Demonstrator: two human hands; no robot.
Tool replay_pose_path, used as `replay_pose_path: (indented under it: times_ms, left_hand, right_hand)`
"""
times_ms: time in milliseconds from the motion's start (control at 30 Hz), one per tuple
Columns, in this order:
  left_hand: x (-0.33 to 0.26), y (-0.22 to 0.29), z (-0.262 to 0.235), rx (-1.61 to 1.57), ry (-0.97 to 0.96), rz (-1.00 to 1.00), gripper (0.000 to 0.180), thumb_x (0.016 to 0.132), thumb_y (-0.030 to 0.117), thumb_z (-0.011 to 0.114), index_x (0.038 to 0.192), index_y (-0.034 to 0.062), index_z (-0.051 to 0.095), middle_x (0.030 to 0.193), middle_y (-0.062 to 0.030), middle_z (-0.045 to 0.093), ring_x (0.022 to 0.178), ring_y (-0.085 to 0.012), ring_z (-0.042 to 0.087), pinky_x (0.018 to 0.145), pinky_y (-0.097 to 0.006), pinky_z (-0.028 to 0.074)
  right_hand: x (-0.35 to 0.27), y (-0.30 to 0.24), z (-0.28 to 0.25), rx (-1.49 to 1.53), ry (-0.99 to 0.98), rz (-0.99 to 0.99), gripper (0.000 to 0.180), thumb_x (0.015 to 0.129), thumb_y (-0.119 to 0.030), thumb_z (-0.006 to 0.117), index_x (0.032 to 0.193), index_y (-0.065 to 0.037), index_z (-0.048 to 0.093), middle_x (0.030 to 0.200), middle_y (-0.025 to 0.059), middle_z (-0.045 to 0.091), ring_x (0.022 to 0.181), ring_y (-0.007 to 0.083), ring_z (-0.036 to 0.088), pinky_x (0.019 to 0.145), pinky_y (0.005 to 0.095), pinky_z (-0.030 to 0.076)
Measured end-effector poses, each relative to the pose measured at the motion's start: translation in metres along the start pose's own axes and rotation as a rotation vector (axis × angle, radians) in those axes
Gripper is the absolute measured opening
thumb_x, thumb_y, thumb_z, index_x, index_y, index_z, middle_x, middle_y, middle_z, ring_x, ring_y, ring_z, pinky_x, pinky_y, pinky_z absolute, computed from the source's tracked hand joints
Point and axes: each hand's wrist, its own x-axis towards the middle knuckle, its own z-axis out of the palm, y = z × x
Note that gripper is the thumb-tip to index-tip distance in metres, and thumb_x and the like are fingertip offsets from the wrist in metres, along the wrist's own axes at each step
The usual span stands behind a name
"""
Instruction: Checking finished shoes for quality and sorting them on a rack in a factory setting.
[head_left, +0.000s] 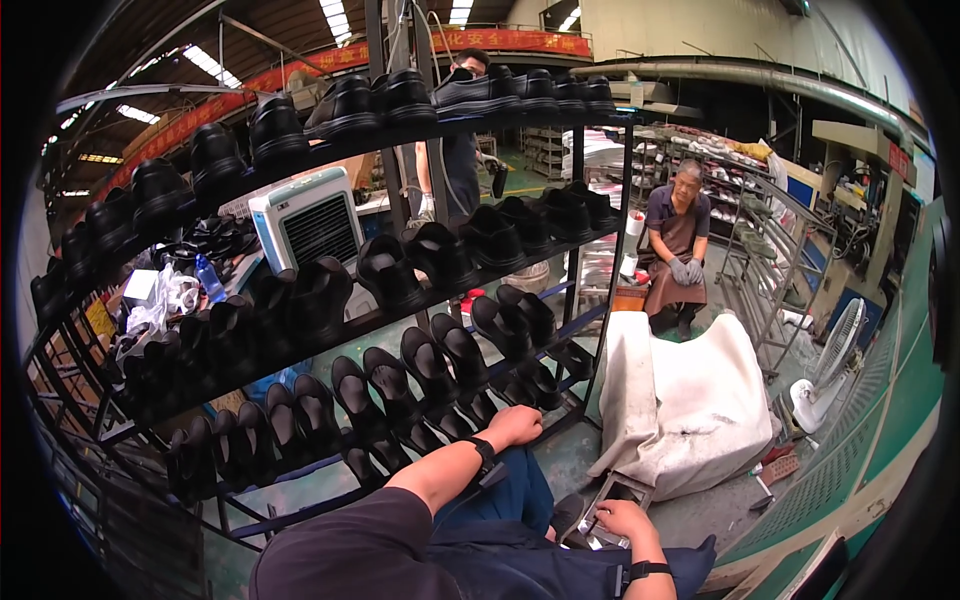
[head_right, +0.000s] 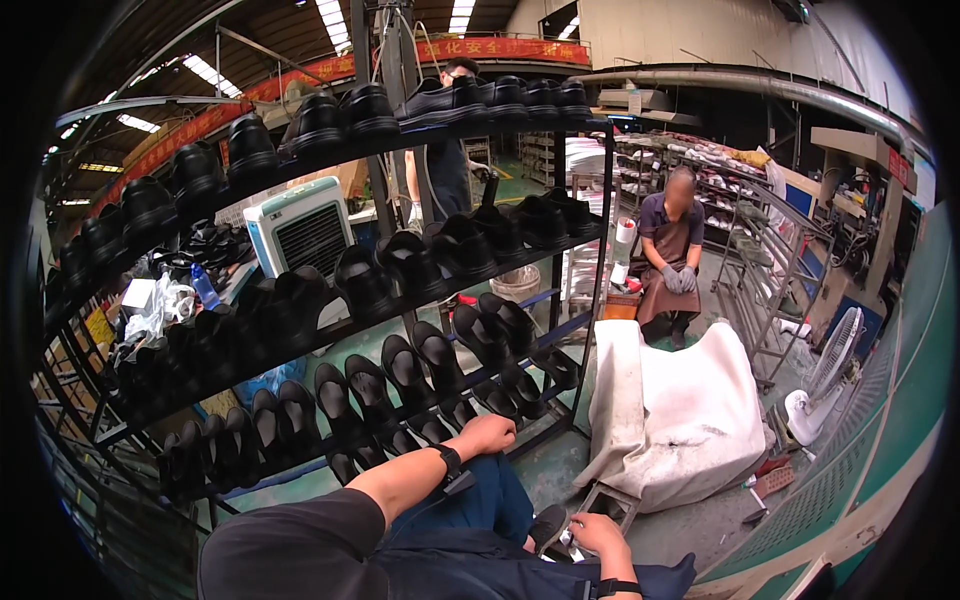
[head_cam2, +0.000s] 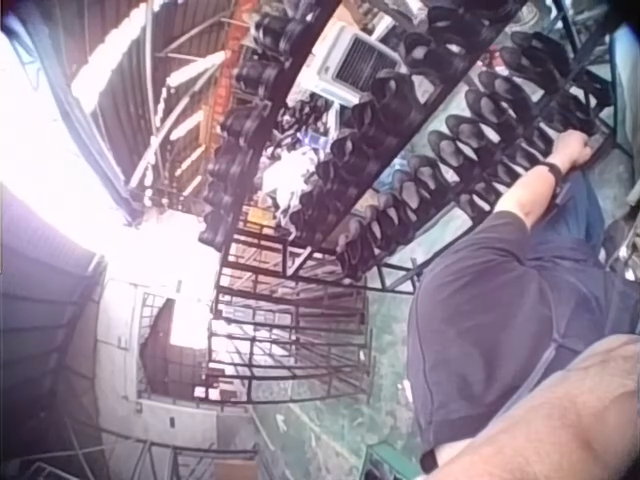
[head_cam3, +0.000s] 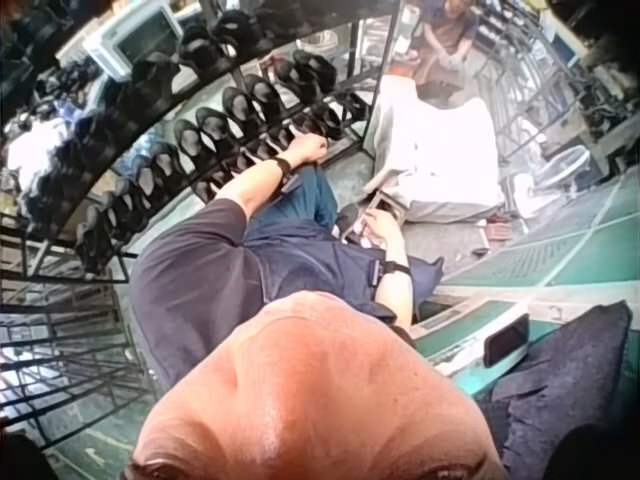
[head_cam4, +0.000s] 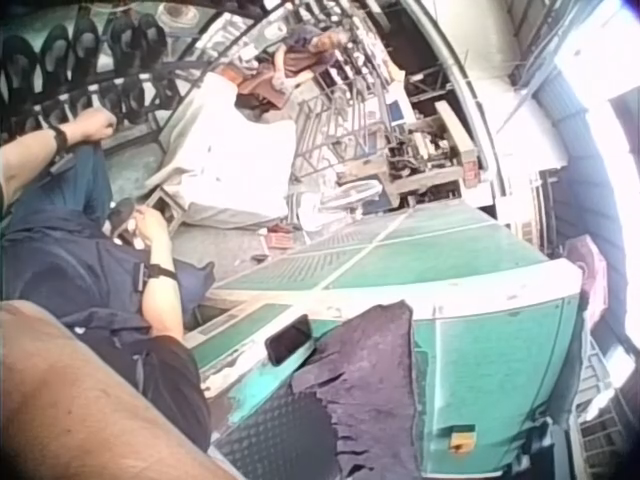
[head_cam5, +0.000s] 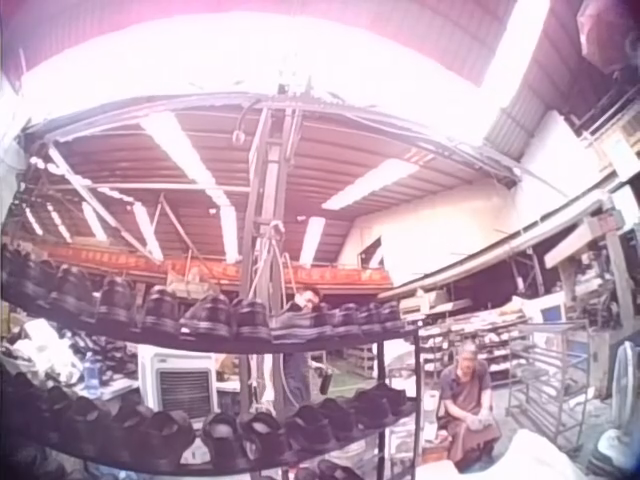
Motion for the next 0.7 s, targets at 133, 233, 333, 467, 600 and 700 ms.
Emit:
replay_pose_path:
  times_ms: [133, 233, 333, 467, 600, 700]
  left_hand:
    - [0.001, -0.003, -0.001, 0.013, -0.011, -0.005, 0.032, 0.083, 0.028, 0.056, 0.103, 0.0128, 0.075, 0.108, -0.0144, 0.073, 0.105, -0.0366, 0.067, 0.088, -0.048, 0.055]
    - [0.006, 0.004, 0.003, 0.004, -0.008, 0.033, 0.032, 0.083, 0.029, 0.056, 0.104, 0.0137, 0.075, 0.107, -0.0146, 0.073, 0.105, -0.0367, 0.068, 0.088, -0.048, 0.055]
    - [0.002, 0.017, 0.000, 0.003, -0.023, 0.066, 0.033, 0.084, 0.030, 0.055, 0.105, 0.0133, 0.074, 0.107, -0.0150, 0.073, 0.103, -0.0370, 0.068, 0.087, -0.049, 0.055]
    - [0.000, 0.027, 0.004, 0.037, -0.029, 0.127, 0.034, 0.085, 0.030, 0.055, 0.106, 0.0128, 0.074, 0.107, -0.0153, 0.073, 0.103, -0.0367, 0.068, 0.087, -0.049, 0.055]
    - [0.001, 0.042, 0.002, 0.090, -0.079, 0.160, 0.034, 0.085, 0.030, 0.056, 0.107, 0.0123, 0.075, 0.106, -0.0160, 0.074, 0.102, -0.0361, 0.069, 0.088, -0.048, 0.055]
    - [0.005, 0.048, 0.002, 0.114, -0.100, 0.178, 0.035, 0.085, 0.030, 0.056, 0.107, 0.0122, 0.075, 0.105, -0.0162, 0.074, 0.102, -0.0357, 0.069, 0.088, -0.048, 0.055]
  right_hand:
    - [0.001, -0.006, -0.003, 0.023, -0.033, 0.048, 0.041, 0.090, -0.034, 0.062, 0.122, -0.011, 0.072, 0.103, 0.0158, 0.073, 0.093, 0.0294, 0.070, 0.087, 0.0393, 0.054]
    - [0.002, 0.004, 0.001, 0.069, -0.036, 0.089, 0.042, 0.088, -0.040, 0.063, 0.120, -0.015, 0.073, 0.117, 0.0171, 0.071, 0.111, 0.0370, 0.066, 0.098, 0.0439, 0.052]
    - [0.003, 0.005, 0.004, -0.080, -0.043, 0.080, 0.039, 0.087, -0.043, 0.063, 0.118, -0.022, 0.075, 0.115, 0.0141, 0.072, 0.110, 0.0352, 0.067, 0.096, 0.0449, 0.053]
    - [0.011, 0.004, 0.010, -0.117, -0.136, 0.091, 0.039, 0.091, -0.045, 0.060, 0.122, -0.027, 0.073, 0.120, 0.0078, 0.072, 0.113, 0.0318, 0.067, 0.098, 0.0423, 0.053]
    - [0.008, -0.002, 0.008, -0.040, -0.126, 0.062, 0.036, 0.091, -0.040, 0.060, 0.118, -0.022, 0.075, 0.103, 0.0120, 0.075, 0.098, 0.0317, 0.072, 0.089, 0.0403, 0.055]
    - [0.010, 0.001, 0.011, -0.042, -0.137, 0.109, 0.037, 0.092, -0.043, 0.060, 0.119, -0.022, 0.074, 0.105, 0.0116, 0.075, 0.101, 0.0310, 0.071, 0.091, 0.0402, 0.054]
